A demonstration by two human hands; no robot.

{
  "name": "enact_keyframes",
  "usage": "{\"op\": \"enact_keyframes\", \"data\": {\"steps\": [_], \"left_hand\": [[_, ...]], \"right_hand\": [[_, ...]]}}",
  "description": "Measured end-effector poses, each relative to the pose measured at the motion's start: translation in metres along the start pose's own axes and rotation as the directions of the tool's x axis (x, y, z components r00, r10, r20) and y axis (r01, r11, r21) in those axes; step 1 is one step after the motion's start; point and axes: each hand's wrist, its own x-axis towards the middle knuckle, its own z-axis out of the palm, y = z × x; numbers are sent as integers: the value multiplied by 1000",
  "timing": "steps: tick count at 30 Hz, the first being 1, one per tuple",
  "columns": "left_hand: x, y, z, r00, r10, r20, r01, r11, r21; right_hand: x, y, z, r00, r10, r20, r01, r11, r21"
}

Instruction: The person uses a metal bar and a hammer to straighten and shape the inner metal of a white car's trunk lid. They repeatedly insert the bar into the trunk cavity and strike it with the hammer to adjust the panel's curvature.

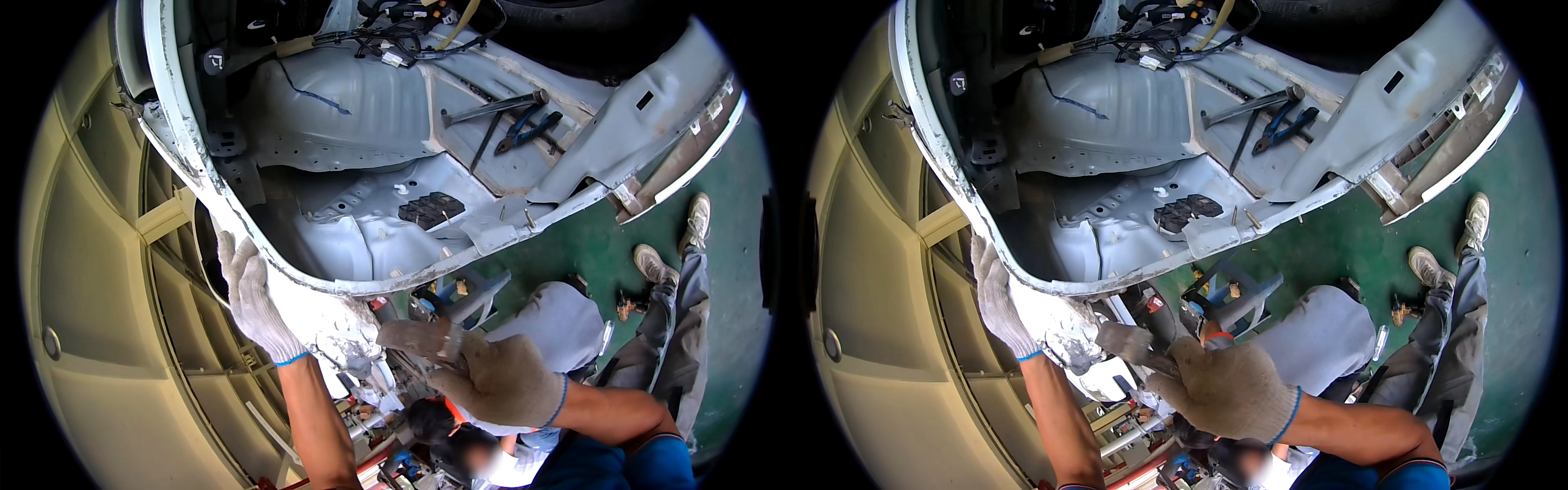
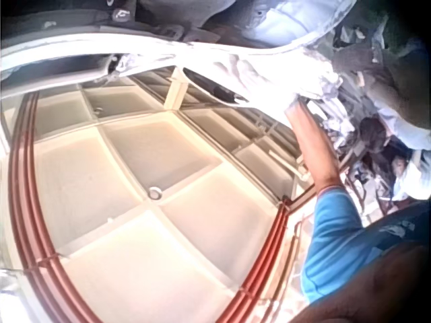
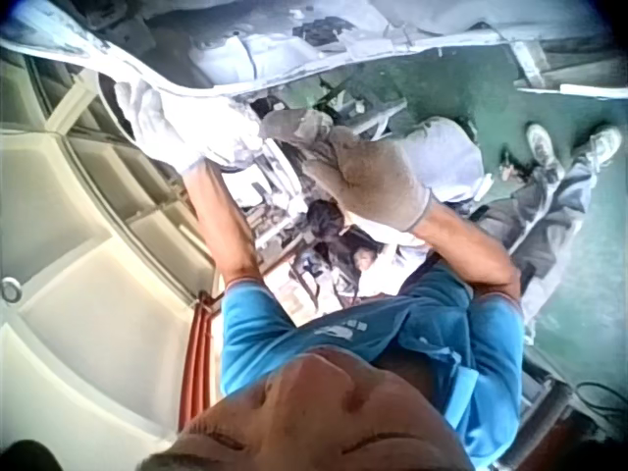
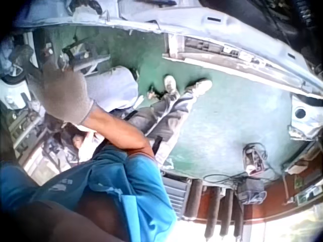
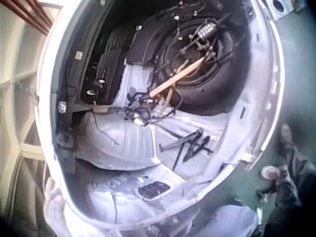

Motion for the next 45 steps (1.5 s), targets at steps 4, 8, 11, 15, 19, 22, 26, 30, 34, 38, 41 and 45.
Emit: {"op": "enact_keyframes", "data": {"steps": [4,8,11,15,19,22,26,30,34,38,41,45], "left_hand": [[-5,-1,-4,1000,-23,5,23,997,-79],[0,-5,-4,971,229,74,-239,947,214],[-4,-4,-3,1000,1,3,0,999,-48],[-2,-3,0,1000,5,-20,-5,1000,-12],[-2,5,2,998,-47,-30,46,997,-54],[-3,-5,1,999,-28,-31,25,995,-98],[-1,1,0,999,39,-30,-37,998,56],[-3,5,2,992,-115,-48,108,986,-130],[-1,10,2,987,-157,-40,152,982,-115],[-2,10,4,968,-246,-53,223,935,-276],[-1,-6,-6,996,92,20,-94,990,106],[-2,-7,-5,984,173,50,-180,961,210]], "right_hand": [[4,-6,-21,988,-49,-149,78,978,195],[4,-8,-2,993,39,-112,-36,999,26],[9,1,15,958,-45,-282,77,992,102],[18,2,0,880,-195,-434,309,927,211],[12,-6,8,981,-71,-183,70,997,-12],[11,-11,-9,980,-125,-154,121,992,-36],[18,1,4,873,-220,-436,303,944,131],[8,-12,-5,988,-68,-135,47,987,-155],[9,0,2,825,-333,-457,306,942,-134],[8,-5,0,986,-91,-137,70,986,-153],[3,1,-1,975,-138,-174,144,989,26],[2,9,15,964,-249,-92,221,946,-235]]}}
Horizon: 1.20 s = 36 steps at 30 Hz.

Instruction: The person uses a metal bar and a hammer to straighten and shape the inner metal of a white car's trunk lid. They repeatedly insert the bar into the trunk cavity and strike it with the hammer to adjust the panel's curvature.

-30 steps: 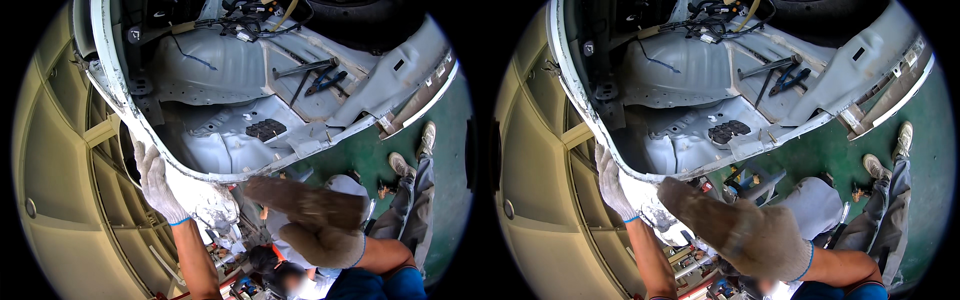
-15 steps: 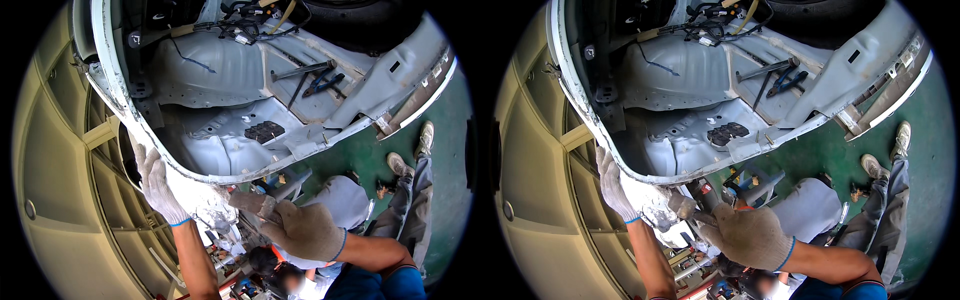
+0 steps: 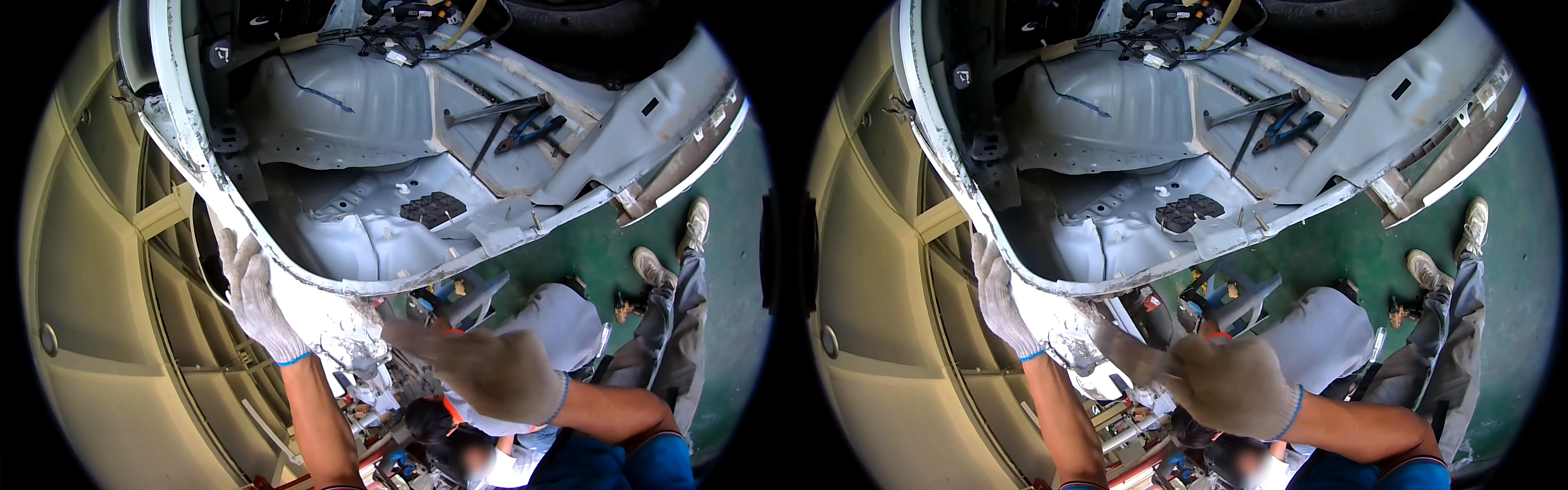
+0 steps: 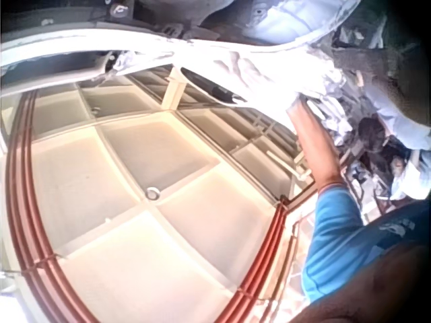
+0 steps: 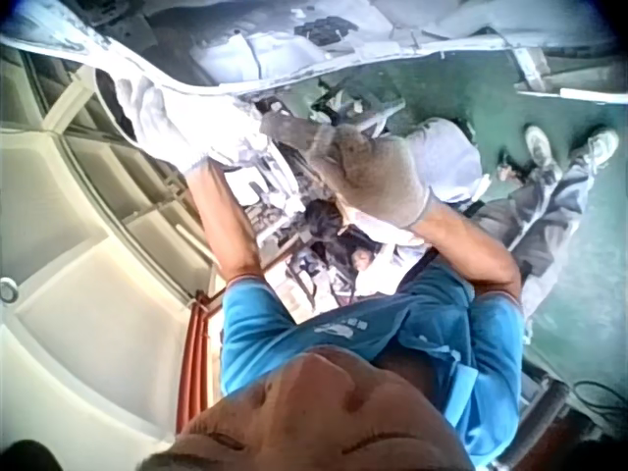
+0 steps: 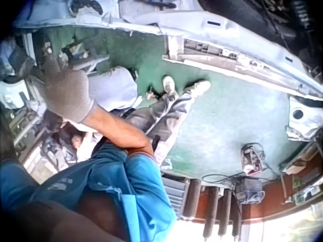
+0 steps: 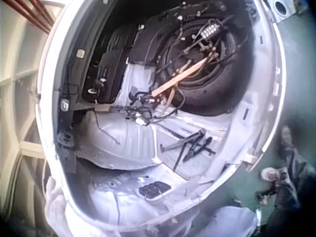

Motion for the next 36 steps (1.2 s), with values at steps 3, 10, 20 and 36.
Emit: {"op": "enact_keyframes", "data": {"steps": [3,10,20,36], "left_hand": [[3,12,2,960,-281,-2,270,925,-268],[2,9,1,986,-168,-12,163,971,-174],[-1,2,4,972,-232,-38,207,921,-330],[7,35,2,873,-487,18,409,712,-570]], "right_hand": [[6,0,-17,958,260,120,-285,905,317],[0,-1,-8,993,119,4,-118,978,174],[5,-3,-12,969,16,-246,16,992,129],[-31,28,-10,947,321,-15,-296,891,343]]}}
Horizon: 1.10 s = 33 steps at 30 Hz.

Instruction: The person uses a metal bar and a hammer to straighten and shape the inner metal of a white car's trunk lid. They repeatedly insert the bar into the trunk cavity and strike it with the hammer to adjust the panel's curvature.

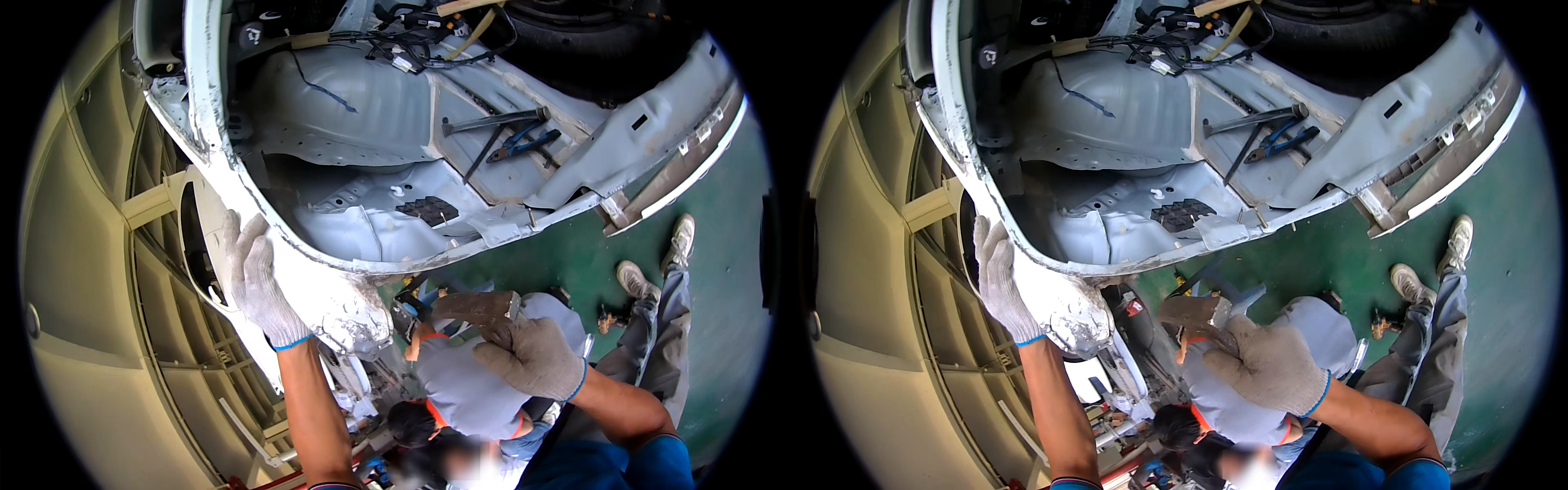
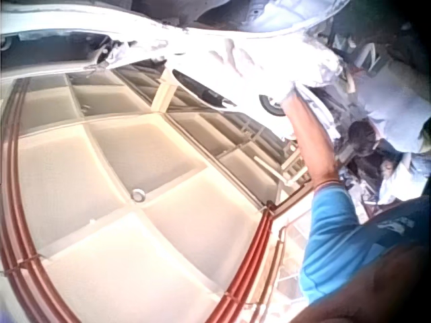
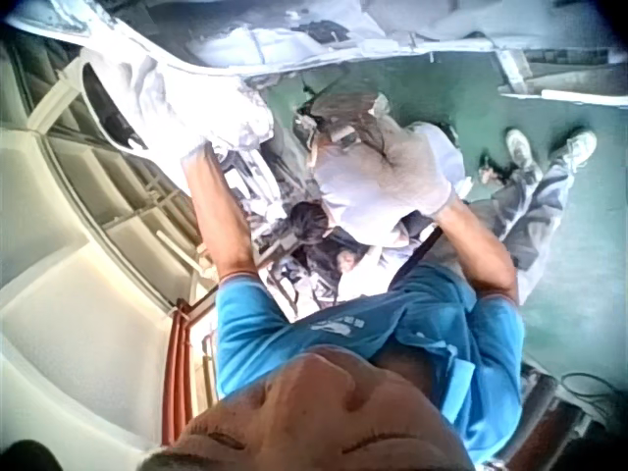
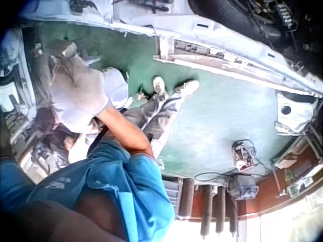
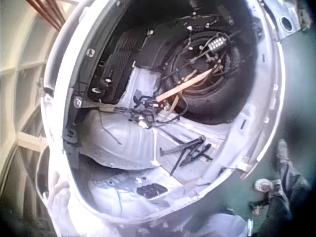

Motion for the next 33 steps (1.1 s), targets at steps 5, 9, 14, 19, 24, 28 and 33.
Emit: {"op": "enact_keyframes", "data": {"steps": [5,9,14,19,24,28,33], "left_hand": [[4,-3,0,998,66,6,-66,997,31],[4,-10,-3,996,88,-23,-89,994,-69],[1,-12,-6,989,113,-100,-120,991,-65],[-13,-25,-18,977,132,-169,-89,968,236],[-118,-8,3,948,229,-222,-184,961,206],[-256,-32,34,985,113,130,-123,990,73],[-535,-114,164,237,-627,742,483,739,470]], "right_hand": [[-21,0,-15,998,59,30,-54,985,-163],[-40,-11,-26,997,71,13,-63,950,-305],[-56,-54,-36,972,232,24,-168,770,-616],[-90,-65,-44,947,318,-38,-235,610,-757],[-134,-59,-81,900,417,-124,-254,274,-927],[-167,-60,-103,830,549,-102,-191,107,-976],[-200,-72,-138,798,557,-231,-279,0,-960]]}}
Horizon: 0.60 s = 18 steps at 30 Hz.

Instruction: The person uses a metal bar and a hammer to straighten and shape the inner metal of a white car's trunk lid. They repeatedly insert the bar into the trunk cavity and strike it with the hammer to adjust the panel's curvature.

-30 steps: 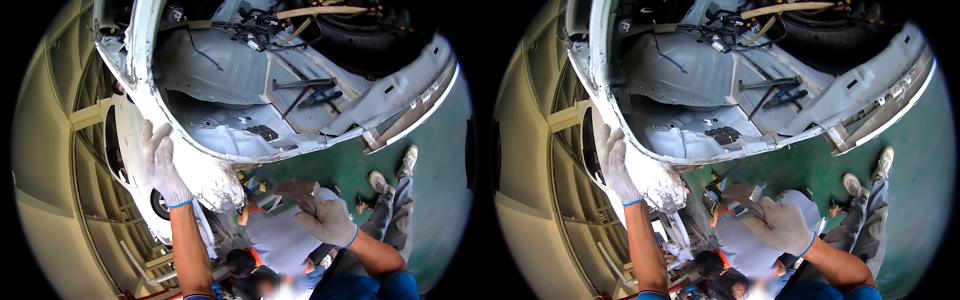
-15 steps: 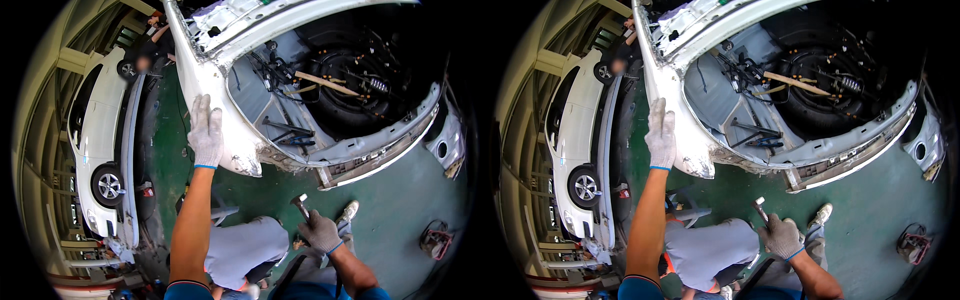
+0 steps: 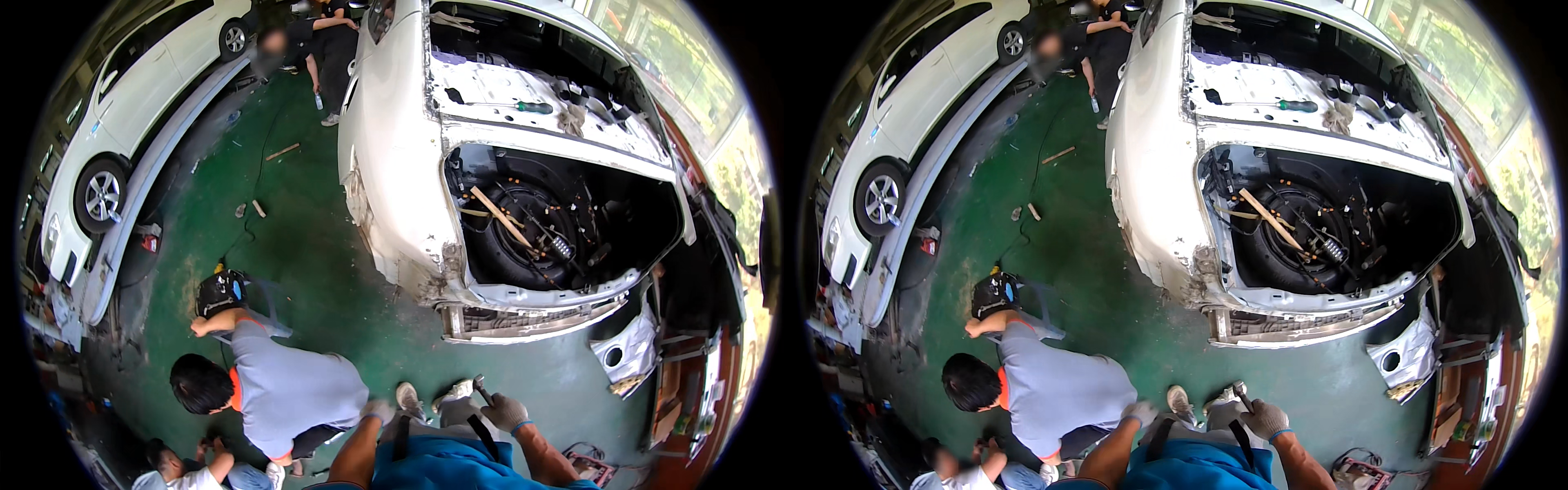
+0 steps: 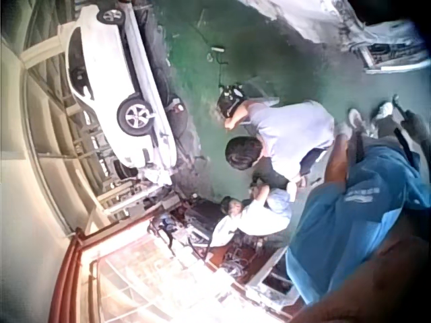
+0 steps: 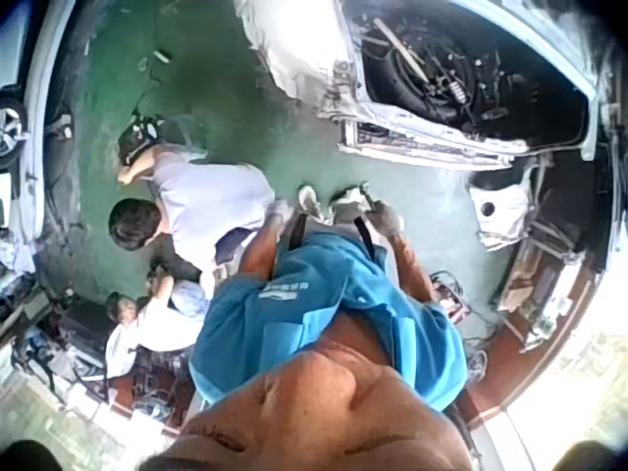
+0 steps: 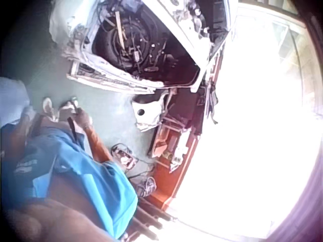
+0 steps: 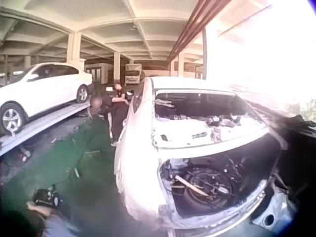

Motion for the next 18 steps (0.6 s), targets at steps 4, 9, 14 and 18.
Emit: {"op": "enact_keyframes", "data": {"steps": [4,9,14,18], "left_hand": [[-11,-113,145,952,-237,193,286,914,-287],[49,-105,113,996,-29,-87,18,993,-119],[74,22,-107,906,-147,-397,-364,208,-908],[-44,146,-283,890,91,-447,-422,-205,-883]], "right_hand": [[4,42,18,987,161,14,-162,984,73],[17,156,64,963,269,-8,-269,962,-43],[-18,152,42,854,501,138,-520,811,268],[-25,169,47,848,522,97,-519,778,353]]}}
